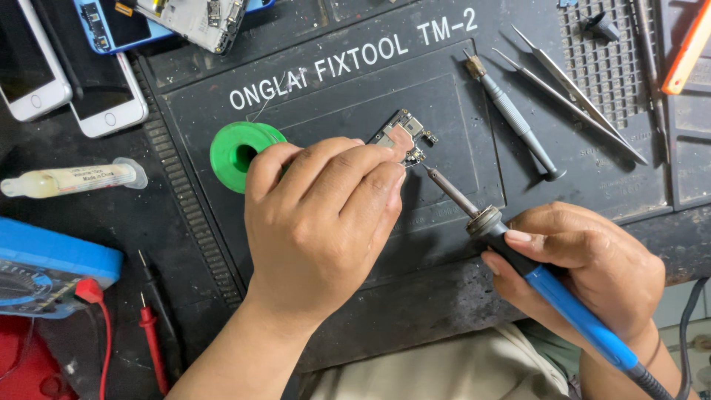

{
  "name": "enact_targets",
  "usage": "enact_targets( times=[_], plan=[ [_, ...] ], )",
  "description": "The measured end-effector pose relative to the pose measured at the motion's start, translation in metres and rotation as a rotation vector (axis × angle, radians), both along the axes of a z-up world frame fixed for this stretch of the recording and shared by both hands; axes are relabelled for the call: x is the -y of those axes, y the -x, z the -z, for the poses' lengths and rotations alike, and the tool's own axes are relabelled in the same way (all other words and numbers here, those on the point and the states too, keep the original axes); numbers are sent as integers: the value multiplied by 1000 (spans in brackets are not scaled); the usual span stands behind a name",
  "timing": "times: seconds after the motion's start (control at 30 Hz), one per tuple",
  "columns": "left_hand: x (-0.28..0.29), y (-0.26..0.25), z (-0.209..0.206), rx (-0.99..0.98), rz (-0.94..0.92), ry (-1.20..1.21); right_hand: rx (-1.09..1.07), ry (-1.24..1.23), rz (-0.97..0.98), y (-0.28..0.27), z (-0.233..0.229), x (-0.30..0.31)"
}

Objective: The person uses a soldering iron and solder wire to work on a small circuit board placed on a black work mat. They repeatedly apply heat to specific points on the board while feeding solder wire to create connections.

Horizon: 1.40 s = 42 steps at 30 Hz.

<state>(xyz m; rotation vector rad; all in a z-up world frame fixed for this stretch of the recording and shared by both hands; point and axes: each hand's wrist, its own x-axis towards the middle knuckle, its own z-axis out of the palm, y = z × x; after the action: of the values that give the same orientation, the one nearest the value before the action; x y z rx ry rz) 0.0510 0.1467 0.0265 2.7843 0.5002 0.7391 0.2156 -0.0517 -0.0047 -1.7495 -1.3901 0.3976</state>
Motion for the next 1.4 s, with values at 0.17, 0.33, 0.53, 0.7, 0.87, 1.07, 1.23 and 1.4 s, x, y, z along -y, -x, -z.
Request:
enact_targets(
  times=[0.17, 0.33, 0.53, 0.7, 0.87, 1.07, 1.23, 1.4],
  plan=[
    [0, -1, 0, 7, -9, 7, -2, 18, -4, 1, 0, -1],
    [0, -1, 1, 8, -27, -2, -34, 55, 25, 3, -3, -2],
    [-1, -2, 0, 18, -26, -12, 2, 54, 14, 2, -4, -3],
    [0, -1, -1, -9, -13, 9, -17, 23, 2, 3, -6, -7],
    [0, -2, -1, -11, -8, 4, 2, 46, 2, 2, -8, -6],
    [0, -1, -1, -4, -1, 9, -2, 16, -1, 2, -6, -8],
    [2, 1, -1, -29, 7, 42, 37, 9, 12, 3, -10, -11],
    [2, 0, -2, -28, 4, 68, 4, -34, -17, 3, -11, -14]
  ],
)
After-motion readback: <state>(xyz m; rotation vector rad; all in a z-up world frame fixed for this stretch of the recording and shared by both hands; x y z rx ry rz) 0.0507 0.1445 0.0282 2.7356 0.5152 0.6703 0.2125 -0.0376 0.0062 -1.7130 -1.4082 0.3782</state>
